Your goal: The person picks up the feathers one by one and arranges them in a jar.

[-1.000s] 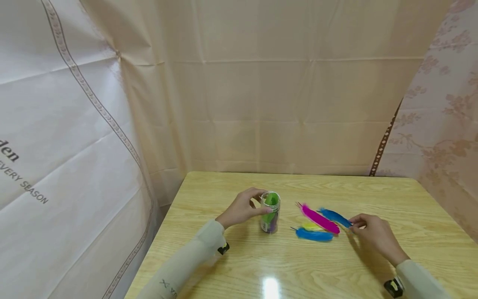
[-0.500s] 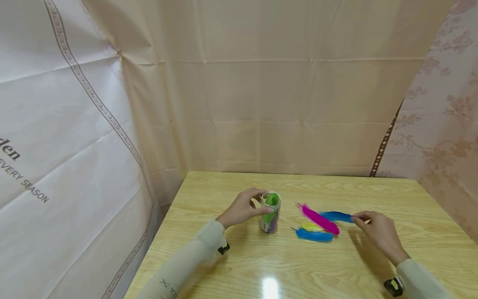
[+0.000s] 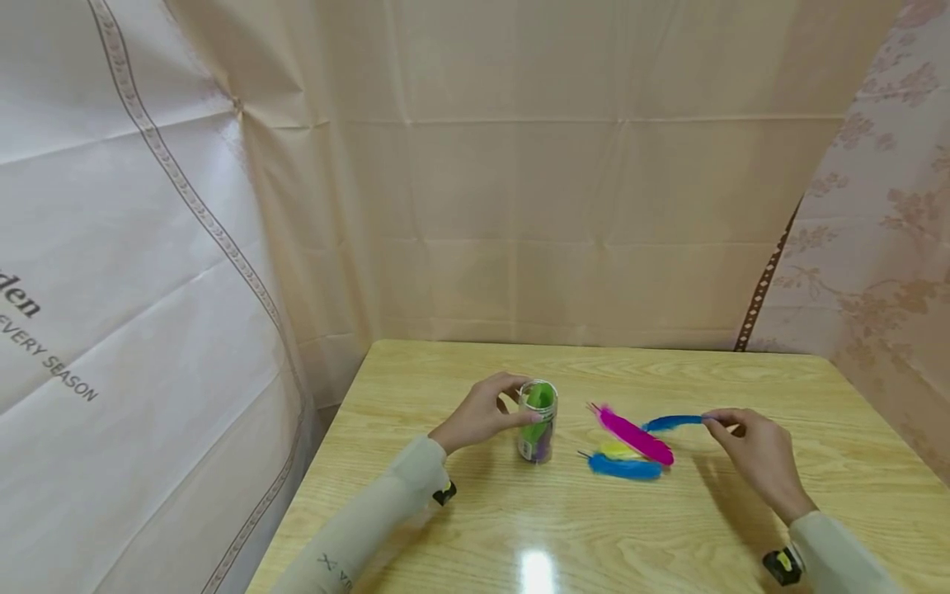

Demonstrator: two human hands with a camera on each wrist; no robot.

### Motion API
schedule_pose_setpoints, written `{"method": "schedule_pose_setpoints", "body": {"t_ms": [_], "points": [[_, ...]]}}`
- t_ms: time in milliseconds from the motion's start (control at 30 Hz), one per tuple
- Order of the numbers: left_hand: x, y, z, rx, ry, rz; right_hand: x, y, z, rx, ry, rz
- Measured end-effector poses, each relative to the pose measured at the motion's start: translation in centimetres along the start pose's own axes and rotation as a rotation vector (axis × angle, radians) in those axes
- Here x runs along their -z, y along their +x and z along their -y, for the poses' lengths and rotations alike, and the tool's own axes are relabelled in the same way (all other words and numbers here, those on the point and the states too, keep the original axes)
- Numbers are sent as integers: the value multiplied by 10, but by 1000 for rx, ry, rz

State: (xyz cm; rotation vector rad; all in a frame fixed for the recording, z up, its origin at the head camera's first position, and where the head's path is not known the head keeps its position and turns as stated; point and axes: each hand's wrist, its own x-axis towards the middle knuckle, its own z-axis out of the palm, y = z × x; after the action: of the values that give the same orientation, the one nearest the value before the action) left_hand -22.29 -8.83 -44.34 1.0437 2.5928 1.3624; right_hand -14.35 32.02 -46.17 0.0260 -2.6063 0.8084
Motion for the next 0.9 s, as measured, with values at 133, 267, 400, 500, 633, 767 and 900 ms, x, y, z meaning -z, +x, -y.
{"method": "schedule_pose_setpoints", "body": {"t_ms": [133,267,400,500,633,767,900], "points": [[0,0,1,1,-3,0,2,2,1,6,6,-27],[-1,1,2,2,-6,-3,5,4,3,12,22,-54],[-1,2,2,6,-6,-3,7,5,5,19,30,-60],[0,2,2,10,-3,1,8,6,7,15,30,-61],[0,1,1,14,-5,4,9,7,9,7,29,-63],[0,1,1,11,-14,1,9,8,12,16,39,-67],[-1,1,2,8,-16,-1,10,9,15,26,51,-64]]}}
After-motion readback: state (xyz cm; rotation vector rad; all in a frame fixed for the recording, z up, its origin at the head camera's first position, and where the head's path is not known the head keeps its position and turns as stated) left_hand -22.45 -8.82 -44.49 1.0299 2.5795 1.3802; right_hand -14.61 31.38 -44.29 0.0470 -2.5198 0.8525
